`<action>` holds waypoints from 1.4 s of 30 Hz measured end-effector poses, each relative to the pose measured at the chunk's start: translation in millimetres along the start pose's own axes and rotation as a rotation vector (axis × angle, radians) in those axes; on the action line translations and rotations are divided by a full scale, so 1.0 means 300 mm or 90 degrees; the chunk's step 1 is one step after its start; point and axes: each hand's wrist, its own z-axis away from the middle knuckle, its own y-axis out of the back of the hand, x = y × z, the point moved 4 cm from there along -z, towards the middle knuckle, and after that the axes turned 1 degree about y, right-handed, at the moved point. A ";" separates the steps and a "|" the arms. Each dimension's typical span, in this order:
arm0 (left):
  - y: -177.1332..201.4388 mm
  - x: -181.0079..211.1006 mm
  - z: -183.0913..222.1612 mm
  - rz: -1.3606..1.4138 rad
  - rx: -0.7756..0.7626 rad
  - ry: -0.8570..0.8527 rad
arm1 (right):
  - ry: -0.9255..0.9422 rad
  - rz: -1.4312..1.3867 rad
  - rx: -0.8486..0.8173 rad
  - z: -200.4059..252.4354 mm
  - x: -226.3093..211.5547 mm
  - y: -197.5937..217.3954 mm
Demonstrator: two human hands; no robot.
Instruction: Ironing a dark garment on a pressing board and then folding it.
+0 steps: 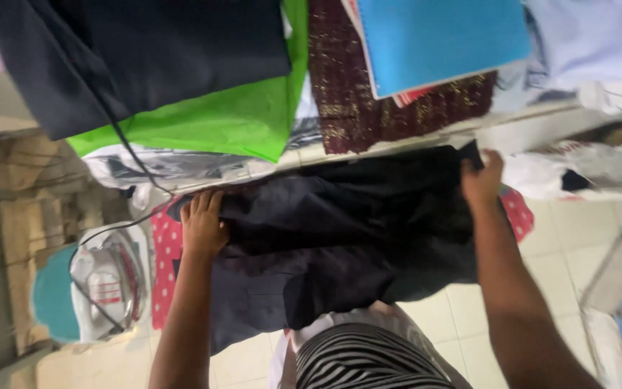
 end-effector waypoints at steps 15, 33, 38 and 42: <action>-0.164 -0.015 0.733 -0.040 -0.043 0.059 | -0.136 -0.282 -0.054 0.238 0.186 0.526; -0.344 0.151 0.084 0.242 -0.207 0.378 | -0.614 0.043 -0.351 0.088 -0.218 0.605; -0.233 0.140 0.089 0.198 -0.337 0.336 | -0.734 0.110 -0.608 0.054 -0.439 0.581; -0.315 0.089 0.124 0.177 -0.315 0.323 | -0.774 -0.172 -0.477 0.122 -0.273 0.482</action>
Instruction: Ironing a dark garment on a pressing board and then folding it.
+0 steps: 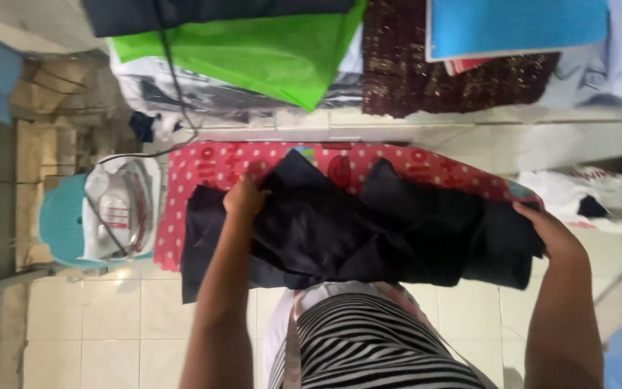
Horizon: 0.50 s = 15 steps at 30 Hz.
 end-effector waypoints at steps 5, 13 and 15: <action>-0.014 0.009 -0.038 0.023 -0.010 0.012 | -0.036 -0.065 0.095 0.018 0.028 0.011; 0.560 -0.187 0.479 0.738 0.414 -0.402 | 0.025 -0.169 0.096 -0.058 0.186 -0.030; 0.458 -0.347 0.522 0.814 0.419 -0.383 | 0.036 -0.193 0.092 -0.073 0.214 -0.046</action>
